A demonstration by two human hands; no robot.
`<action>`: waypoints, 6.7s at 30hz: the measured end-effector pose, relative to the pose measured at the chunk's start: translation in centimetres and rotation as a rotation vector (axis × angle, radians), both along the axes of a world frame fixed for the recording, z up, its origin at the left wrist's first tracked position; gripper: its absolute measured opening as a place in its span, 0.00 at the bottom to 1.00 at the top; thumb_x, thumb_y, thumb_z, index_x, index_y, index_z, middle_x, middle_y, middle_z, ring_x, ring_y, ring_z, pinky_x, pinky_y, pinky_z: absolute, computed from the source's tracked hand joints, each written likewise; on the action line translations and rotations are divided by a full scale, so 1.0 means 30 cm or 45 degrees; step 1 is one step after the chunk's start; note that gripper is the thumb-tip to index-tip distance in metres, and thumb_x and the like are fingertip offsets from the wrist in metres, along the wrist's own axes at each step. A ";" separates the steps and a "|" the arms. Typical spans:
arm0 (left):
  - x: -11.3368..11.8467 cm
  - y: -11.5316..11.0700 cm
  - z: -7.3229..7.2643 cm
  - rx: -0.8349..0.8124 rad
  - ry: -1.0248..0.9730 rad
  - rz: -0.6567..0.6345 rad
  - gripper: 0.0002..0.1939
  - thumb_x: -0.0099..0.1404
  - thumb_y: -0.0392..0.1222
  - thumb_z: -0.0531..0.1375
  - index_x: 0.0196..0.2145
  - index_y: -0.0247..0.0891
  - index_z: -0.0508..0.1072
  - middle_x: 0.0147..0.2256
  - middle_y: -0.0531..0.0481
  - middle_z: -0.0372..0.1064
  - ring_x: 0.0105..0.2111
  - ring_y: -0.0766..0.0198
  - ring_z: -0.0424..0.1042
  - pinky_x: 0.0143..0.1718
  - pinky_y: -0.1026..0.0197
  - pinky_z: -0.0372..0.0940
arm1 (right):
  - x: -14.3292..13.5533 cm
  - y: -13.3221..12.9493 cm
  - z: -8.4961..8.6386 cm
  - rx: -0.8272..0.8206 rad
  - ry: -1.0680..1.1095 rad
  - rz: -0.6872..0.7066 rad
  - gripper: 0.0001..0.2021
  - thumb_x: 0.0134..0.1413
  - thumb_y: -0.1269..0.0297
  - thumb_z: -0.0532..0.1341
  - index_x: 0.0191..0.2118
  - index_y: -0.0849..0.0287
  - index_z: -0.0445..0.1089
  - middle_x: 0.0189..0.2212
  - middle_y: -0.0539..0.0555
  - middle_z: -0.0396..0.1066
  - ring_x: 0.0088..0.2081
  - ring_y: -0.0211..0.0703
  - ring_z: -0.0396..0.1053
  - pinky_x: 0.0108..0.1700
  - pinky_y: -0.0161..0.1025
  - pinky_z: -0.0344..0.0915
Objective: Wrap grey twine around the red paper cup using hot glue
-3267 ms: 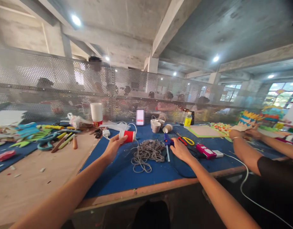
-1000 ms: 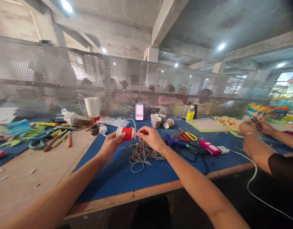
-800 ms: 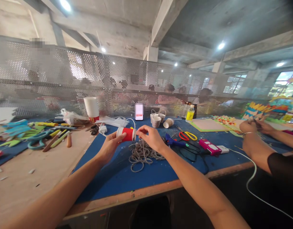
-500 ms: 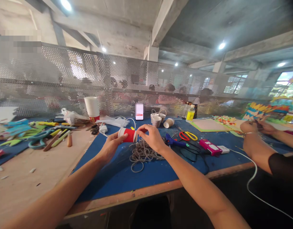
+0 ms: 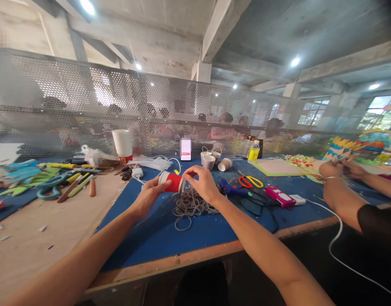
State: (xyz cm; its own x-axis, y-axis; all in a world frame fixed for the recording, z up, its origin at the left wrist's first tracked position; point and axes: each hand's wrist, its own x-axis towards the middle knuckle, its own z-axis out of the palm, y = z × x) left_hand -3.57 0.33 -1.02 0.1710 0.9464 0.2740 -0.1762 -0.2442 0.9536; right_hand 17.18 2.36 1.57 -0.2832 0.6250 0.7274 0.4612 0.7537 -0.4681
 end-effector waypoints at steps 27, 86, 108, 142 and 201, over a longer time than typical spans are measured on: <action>-0.001 -0.003 0.004 -0.007 -0.018 -0.041 0.16 0.61 0.48 0.70 0.43 0.36 0.83 0.37 0.46 0.81 0.36 0.58 0.74 0.44 0.58 0.65 | 0.004 0.014 -0.008 0.034 0.009 -0.044 0.05 0.63 0.65 0.65 0.34 0.57 0.75 0.32 0.50 0.77 0.35 0.40 0.73 0.44 0.38 0.68; 0.003 -0.023 0.018 0.039 -0.006 -0.094 0.15 0.58 0.47 0.71 0.40 0.36 0.82 0.37 0.45 0.81 0.40 0.52 0.76 0.48 0.53 0.66 | 0.031 0.056 -0.022 -0.440 0.176 0.139 0.07 0.59 0.60 0.66 0.34 0.59 0.77 0.33 0.51 0.79 0.36 0.41 0.76 0.43 0.36 0.69; 0.002 -0.026 0.016 0.037 0.007 -0.103 0.15 0.58 0.47 0.71 0.40 0.36 0.83 0.37 0.46 0.81 0.39 0.52 0.76 0.47 0.55 0.66 | 0.029 0.053 -0.021 -0.580 0.267 0.101 0.09 0.55 0.59 0.68 0.32 0.60 0.77 0.30 0.53 0.80 0.35 0.43 0.78 0.41 0.38 0.71; -0.002 -0.019 0.015 0.024 -0.015 -0.147 0.15 0.59 0.47 0.71 0.41 0.37 0.83 0.38 0.46 0.81 0.40 0.54 0.77 0.46 0.56 0.66 | 0.025 0.076 -0.041 -0.675 0.309 0.112 0.09 0.56 0.60 0.68 0.33 0.61 0.77 0.31 0.53 0.80 0.35 0.43 0.77 0.42 0.37 0.69; -0.035 0.035 0.001 -0.227 -0.371 -0.014 0.12 0.62 0.43 0.70 0.40 0.33 0.81 0.38 0.42 0.78 0.35 0.60 0.76 0.36 0.61 0.74 | 0.450 -0.069 -0.077 -0.430 -1.045 -0.918 0.18 0.62 0.71 0.55 0.55 0.64 0.71 0.54 0.65 0.70 0.56 0.53 0.69 0.56 0.43 0.61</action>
